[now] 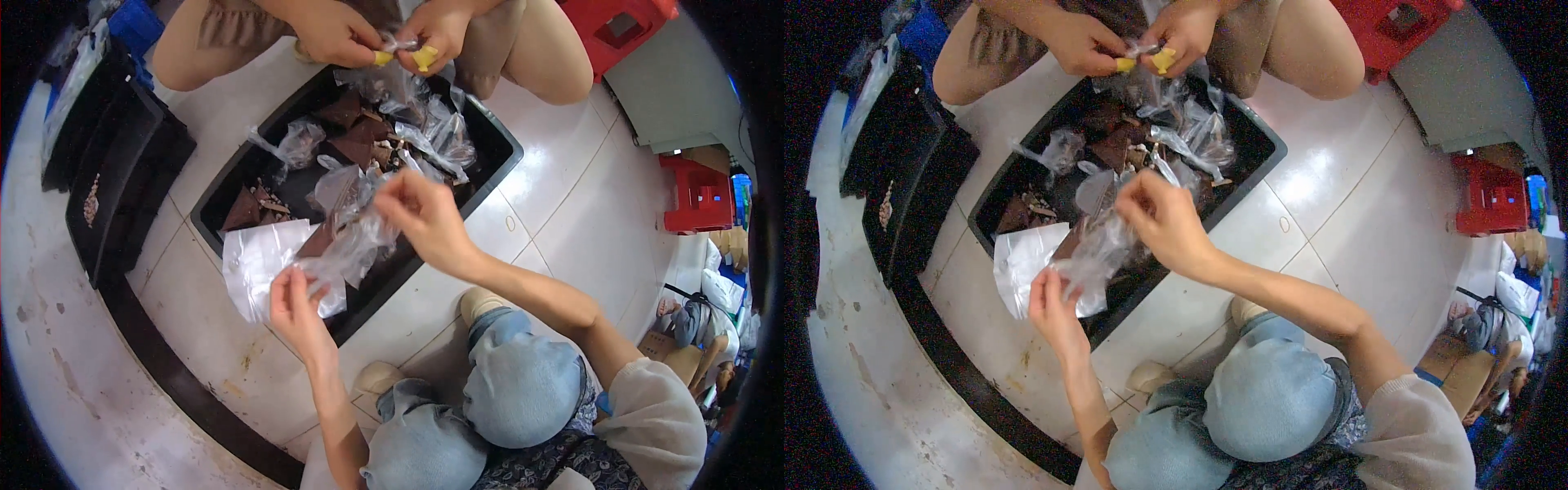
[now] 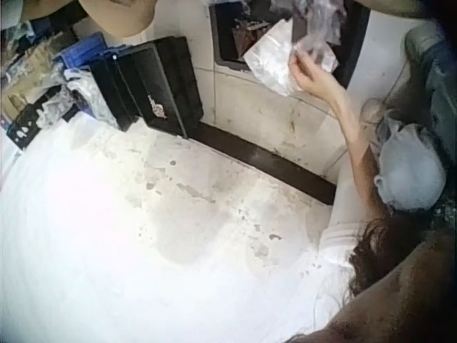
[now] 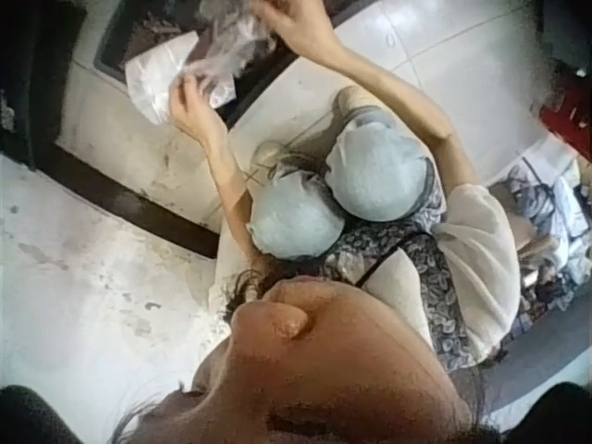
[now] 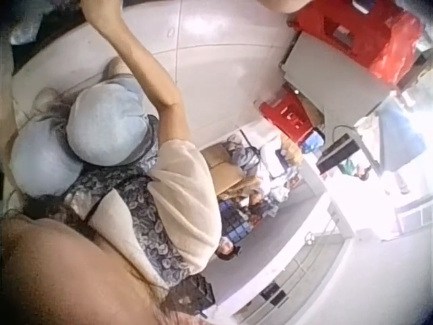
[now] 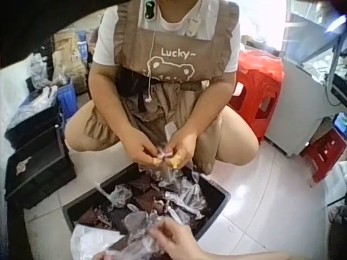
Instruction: The person packages triangular brown products by hand, placing them into plastic bags and securing each bag with a rubber band.
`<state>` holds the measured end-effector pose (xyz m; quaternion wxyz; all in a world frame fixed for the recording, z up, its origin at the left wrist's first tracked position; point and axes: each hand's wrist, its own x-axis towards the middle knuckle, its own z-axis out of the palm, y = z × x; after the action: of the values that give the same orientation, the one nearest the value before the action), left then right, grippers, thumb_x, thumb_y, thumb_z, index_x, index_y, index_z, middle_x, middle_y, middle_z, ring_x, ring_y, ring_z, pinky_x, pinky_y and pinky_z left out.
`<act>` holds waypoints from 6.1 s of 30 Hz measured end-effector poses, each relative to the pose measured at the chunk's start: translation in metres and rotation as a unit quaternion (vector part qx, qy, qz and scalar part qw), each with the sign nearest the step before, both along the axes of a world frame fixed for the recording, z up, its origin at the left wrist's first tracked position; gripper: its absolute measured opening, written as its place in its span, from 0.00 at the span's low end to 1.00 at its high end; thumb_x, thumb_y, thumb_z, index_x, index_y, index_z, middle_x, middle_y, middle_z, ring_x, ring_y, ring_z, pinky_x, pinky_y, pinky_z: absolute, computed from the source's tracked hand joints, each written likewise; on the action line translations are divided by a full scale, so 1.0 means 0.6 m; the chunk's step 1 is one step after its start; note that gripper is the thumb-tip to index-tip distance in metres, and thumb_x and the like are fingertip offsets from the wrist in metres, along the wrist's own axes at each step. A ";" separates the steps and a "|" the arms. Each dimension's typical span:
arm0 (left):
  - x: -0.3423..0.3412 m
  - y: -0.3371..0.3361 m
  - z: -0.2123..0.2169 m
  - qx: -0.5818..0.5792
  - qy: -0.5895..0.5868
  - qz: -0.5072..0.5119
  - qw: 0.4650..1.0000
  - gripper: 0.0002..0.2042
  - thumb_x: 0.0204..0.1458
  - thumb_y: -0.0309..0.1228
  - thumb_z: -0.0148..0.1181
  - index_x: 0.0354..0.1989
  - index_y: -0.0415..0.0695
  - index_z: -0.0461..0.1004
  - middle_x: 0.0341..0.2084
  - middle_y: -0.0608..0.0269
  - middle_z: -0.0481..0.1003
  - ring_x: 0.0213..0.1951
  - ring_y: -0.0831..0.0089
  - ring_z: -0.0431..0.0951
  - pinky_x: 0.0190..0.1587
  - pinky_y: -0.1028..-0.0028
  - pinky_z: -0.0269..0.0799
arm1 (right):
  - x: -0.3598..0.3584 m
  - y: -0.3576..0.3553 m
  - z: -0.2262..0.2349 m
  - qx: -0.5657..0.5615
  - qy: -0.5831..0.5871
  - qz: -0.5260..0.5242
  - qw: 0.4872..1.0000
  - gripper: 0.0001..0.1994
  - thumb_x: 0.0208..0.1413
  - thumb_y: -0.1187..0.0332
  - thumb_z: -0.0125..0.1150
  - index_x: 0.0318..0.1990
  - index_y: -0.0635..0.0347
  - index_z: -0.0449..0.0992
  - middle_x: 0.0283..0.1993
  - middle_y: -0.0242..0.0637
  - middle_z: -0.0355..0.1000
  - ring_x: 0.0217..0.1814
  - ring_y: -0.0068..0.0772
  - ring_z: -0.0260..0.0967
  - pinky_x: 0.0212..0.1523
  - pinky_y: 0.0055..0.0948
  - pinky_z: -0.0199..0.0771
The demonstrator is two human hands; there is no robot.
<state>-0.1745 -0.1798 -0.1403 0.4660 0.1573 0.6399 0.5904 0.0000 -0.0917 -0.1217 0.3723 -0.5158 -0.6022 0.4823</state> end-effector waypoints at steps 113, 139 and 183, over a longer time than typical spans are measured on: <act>0.141 0.083 0.097 0.164 0.080 -0.300 0.936 0.21 0.45 0.15 0.58 0.49 0.37 0.65 0.42 0.56 0.71 0.37 0.74 0.71 0.41 0.78 0.69 | 0.100 0.048 0.042 -0.008 0.181 0.216 0.959 0.10 0.53 0.70 0.45 0.36 0.67 0.70 0.30 0.44 0.69 0.35 0.41 0.68 0.40 0.33 0.68; 0.127 0.066 0.014 0.367 0.525 -0.073 0.764 0.08 0.44 0.21 0.64 0.31 0.37 0.71 0.24 0.58 0.71 0.25 0.64 0.70 0.26 0.70 0.66 | 0.099 0.046 0.054 -0.077 0.094 0.326 0.938 0.08 0.52 0.68 0.61 0.33 0.64 0.75 0.34 0.31 0.67 0.35 0.22 0.63 0.34 0.23 0.66; -0.159 -0.034 0.034 -0.108 0.467 -0.093 0.873 0.12 0.45 0.29 0.64 0.34 0.35 0.70 0.27 0.55 0.71 0.24 0.66 0.70 0.29 0.68 0.66 | -0.225 -0.060 -0.048 0.271 -0.176 0.186 0.928 0.16 0.42 0.66 0.65 0.37 0.65 0.70 0.33 0.42 0.69 0.37 0.45 0.68 0.41 0.38 0.69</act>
<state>-0.2701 -0.2001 -0.1202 0.1802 0.4222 0.8253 0.3290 -0.1351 -0.1278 -0.1507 0.2899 -0.3506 -0.8508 0.2630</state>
